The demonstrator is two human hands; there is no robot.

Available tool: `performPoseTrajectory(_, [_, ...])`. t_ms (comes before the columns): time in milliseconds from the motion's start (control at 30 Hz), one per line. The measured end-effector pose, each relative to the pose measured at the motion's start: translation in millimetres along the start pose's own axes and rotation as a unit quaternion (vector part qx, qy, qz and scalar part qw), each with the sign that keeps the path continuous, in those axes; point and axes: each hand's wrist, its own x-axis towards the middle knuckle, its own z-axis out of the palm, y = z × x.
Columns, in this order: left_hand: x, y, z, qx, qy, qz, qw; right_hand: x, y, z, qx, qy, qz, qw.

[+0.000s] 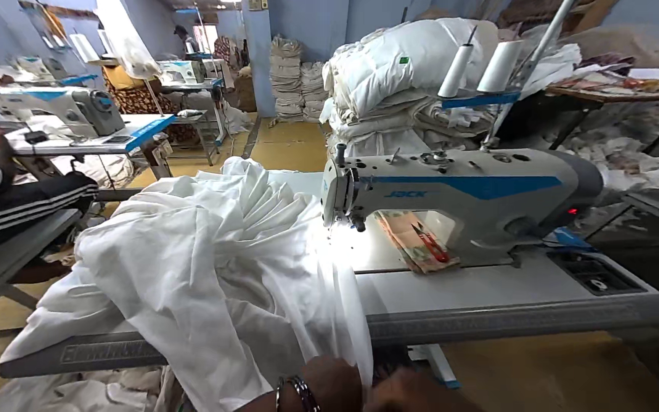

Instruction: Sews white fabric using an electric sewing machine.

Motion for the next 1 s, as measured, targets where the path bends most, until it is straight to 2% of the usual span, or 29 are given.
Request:
performPoseTrajectory(100, [-12.8, 7.2, 11.1, -0.037, 0.072, 0.02, 0.997, 18.6, 18.8, -13.8, 0.011, 0.173, 0.093, 0.98])
performPoseTrajectory(167, [-17.3, 18.1, 15.9, -0.019, 0.087, 0.028, 0.996, 41.1, 27.8, -16.6, -0.072, 0.273, 0.18, 0.942])
performPoseTrajectory(233, [-16.5, 20.0, 19.2, 0.002, 0.1, 0.048, 0.994, 60.5, 25.1, -17.1, -0.14, 0.248, 0.282, 0.916])
performPoseTrajectory(300, [-13.9, 17.1, 24.1, 0.015, 0.145, 0.087, 0.985, 73.0, 19.1, -14.6, -0.173, 0.213, 0.333, 0.902])
performPoseTrajectory(400, [-10.4, 12.3, 31.7, 0.017, 0.197, 0.118, 0.973, 82.3, 16.3, -3.2, -0.235, 0.233, 0.327, 0.885])
performPoseTrajectory(567, [-2.5, 13.0, 25.7, -0.001, 0.154, 0.079, 0.985, 94.0, 10.3, -4.3, -0.27, 0.198, 0.34, 0.879])
performPoseTrajectory(700, [2.2, 9.4, 25.2, -0.039, 0.186, 0.051, 0.98, 103.0, 11.8, -15.9, -0.285, 0.2, 0.341, 0.873])
performPoseTrajectory(900, [3.6, 5.2, 16.9, -0.05, 0.178, 0.018, 0.983, 116.3, 17.0, -22.0, -0.28, 0.187, 0.329, 0.882])
performPoseTrajectory(1000, [5.0, 1.9, 23.2, -0.04, 0.228, 0.036, 0.972, 112.5, 19.5, -23.7, -0.287, 0.207, 0.334, 0.873])
